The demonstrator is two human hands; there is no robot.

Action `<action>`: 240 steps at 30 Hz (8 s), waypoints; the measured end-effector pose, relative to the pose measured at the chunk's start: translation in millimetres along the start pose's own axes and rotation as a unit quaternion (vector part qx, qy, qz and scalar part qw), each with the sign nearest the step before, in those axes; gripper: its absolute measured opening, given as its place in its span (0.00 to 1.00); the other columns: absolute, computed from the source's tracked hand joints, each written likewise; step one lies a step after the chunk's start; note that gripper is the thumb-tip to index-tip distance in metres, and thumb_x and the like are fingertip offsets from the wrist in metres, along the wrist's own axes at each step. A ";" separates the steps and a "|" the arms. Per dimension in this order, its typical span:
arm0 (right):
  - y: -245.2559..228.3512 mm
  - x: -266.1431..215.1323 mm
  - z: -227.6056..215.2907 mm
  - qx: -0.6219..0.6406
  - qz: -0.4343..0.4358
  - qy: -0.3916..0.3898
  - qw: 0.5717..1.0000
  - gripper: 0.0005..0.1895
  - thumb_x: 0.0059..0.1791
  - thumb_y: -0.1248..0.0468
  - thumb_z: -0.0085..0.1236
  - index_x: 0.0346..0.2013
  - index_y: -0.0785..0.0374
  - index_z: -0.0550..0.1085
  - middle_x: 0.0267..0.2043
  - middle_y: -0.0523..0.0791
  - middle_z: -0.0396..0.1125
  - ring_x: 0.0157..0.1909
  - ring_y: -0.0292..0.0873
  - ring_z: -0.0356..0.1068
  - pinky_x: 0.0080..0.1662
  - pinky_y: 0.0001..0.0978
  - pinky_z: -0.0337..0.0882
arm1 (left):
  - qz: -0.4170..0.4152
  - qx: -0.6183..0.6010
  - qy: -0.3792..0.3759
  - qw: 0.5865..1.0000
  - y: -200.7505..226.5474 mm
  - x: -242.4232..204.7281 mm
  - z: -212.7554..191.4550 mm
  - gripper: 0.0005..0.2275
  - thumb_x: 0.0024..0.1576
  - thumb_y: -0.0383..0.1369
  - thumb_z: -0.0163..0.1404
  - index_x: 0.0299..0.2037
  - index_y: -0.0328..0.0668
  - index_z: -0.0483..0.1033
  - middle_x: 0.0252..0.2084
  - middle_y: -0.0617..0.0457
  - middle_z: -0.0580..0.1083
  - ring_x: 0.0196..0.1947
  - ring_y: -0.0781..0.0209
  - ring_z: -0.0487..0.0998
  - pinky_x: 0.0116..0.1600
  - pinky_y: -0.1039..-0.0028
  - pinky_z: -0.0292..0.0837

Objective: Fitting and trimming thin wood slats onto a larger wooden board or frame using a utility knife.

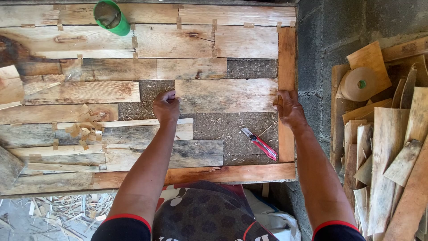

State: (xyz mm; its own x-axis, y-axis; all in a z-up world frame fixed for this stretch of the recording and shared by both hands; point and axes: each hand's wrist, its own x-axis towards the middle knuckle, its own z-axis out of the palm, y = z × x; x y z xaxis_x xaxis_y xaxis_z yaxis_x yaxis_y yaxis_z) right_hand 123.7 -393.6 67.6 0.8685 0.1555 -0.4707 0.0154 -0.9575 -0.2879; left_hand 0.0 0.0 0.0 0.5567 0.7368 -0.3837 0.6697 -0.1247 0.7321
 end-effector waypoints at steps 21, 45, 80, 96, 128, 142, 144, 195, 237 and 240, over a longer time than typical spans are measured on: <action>7.2 -0.1 5.9 0.012 -0.031 0.030 0.999 0.27 0.52 0.62 0.60 0.64 0.44 0.63 0.68 0.47 0.55 0.62 0.55 0.68 0.62 0.40 0.72 | 0.156 0.171 0.051 0.972 -8.4 0.1 10.4 0.11 0.53 0.23 0.61 0.44 0.49 0.81 0.43 0.53 0.80 0.39 0.60 0.82 0.38 0.70 0.81; 12.7 10.6 9.5 -0.060 -0.036 0.012 0.997 0.40 0.52 0.60 0.58 0.76 0.36 0.52 0.77 0.49 0.43 0.74 0.52 0.54 0.67 0.34 0.63 | 0.335 0.334 0.017 0.881 4.5 10.5 -1.1 0.32 0.60 0.21 0.49 0.73 0.65 0.58 0.57 0.38 0.73 0.36 0.61 0.79 0.19 0.76 0.75; 9.3 7.0 4.5 -0.050 -0.042 0.013 0.998 0.41 0.51 0.60 0.61 0.76 0.39 0.55 0.67 0.49 0.55 0.66 0.50 0.63 0.66 0.35 0.66 | 0.364 0.490 -0.213 0.763 68.8 -14.9 59.6 0.35 0.62 0.17 0.40 0.78 0.54 0.39 0.72 0.15 0.41 0.71 0.18 0.45 0.72 0.47 0.51; 6.0 7.6 3.8 -0.027 -0.039 0.027 0.998 0.39 0.51 0.62 0.59 0.74 0.37 0.57 0.69 0.48 0.53 0.67 0.49 0.62 0.65 0.32 0.67 | 0.327 0.543 -0.223 0.740 75.4 -23.1 71.5 0.40 0.59 0.14 0.38 0.79 0.62 0.37 0.70 0.11 0.39 0.68 0.07 0.44 0.68 0.36 0.54; 7.8 2.2 4.7 0.011 0.003 0.008 1.000 0.23 0.52 0.62 0.59 0.60 0.47 0.64 0.66 0.46 0.56 0.62 0.55 0.67 0.63 0.39 0.72 | 0.185 0.236 0.130 0.945 -7.1 -15.3 41.0 0.23 0.46 0.34 0.69 0.48 0.37 0.74 0.49 0.47 0.72 0.52 0.51 0.72 0.61 0.59 0.70; 2.9 5.3 2.3 0.008 0.024 -0.015 1.000 0.23 0.51 0.60 0.60 0.60 0.48 0.65 0.66 0.44 0.55 0.61 0.54 0.68 0.61 0.40 0.75 | 0.169 0.188 0.120 0.960 -5.6 -15.1 35.8 0.24 0.40 0.37 0.73 0.43 0.39 0.75 0.46 0.46 0.73 0.47 0.51 0.73 0.55 0.60 0.72; 4.2 2.8 2.6 0.013 0.026 -0.013 0.999 0.23 0.51 0.61 0.60 0.59 0.47 0.65 0.66 0.44 0.55 0.61 0.54 0.68 0.61 0.40 0.74 | 0.170 0.197 0.118 0.958 -2.0 -15.6 34.1 0.24 0.40 0.37 0.73 0.42 0.40 0.76 0.45 0.46 0.73 0.47 0.51 0.73 0.55 0.60 0.72; -23.0 -114.0 57.0 -0.018 -0.035 0.127 0.991 0.14 0.57 0.62 0.56 0.56 0.63 0.73 0.59 0.54 0.66 0.54 0.47 0.70 0.51 0.39 0.77 | 0.344 0.434 -0.176 0.814 37.3 -89.1 63.3 0.22 0.60 0.21 0.47 0.66 0.34 0.63 0.69 0.35 0.54 0.66 0.34 0.60 0.64 0.59 0.70; -164.1 -208.6 165.1 -0.162 -0.055 0.214 0.962 0.18 0.50 0.61 0.66 0.54 0.56 0.76 0.59 0.47 0.69 0.60 0.48 0.68 0.63 0.53 0.65 | 0.140 0.162 0.151 0.965 -138.2 114.9 -277.7 0.08 0.52 0.27 0.62 0.40 0.40 0.80 0.44 0.45 0.77 0.42 0.53 0.79 0.41 0.67 0.81; -183.6 -222.2 175.5 -0.127 -0.085 0.200 0.968 0.15 0.50 0.63 0.64 0.52 0.58 0.76 0.59 0.48 0.69 0.59 0.48 0.68 0.60 0.51 0.67 | 0.200 0.179 0.176 0.947 -169.2 157.5 -250.7 0.17 0.46 0.30 0.65 0.44 0.34 0.79 0.43 0.41 0.77 0.41 0.52 0.79 0.42 0.68 0.81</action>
State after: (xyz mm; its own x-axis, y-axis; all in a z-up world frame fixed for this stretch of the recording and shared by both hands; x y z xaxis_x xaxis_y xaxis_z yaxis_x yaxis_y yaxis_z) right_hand -159.0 -209.8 78.7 0.9645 0.2575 -0.0586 0.2515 -0.9633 -0.0942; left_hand -148.9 303.8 -43.2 0.6442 0.7517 0.1413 0.5990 -0.6107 0.5180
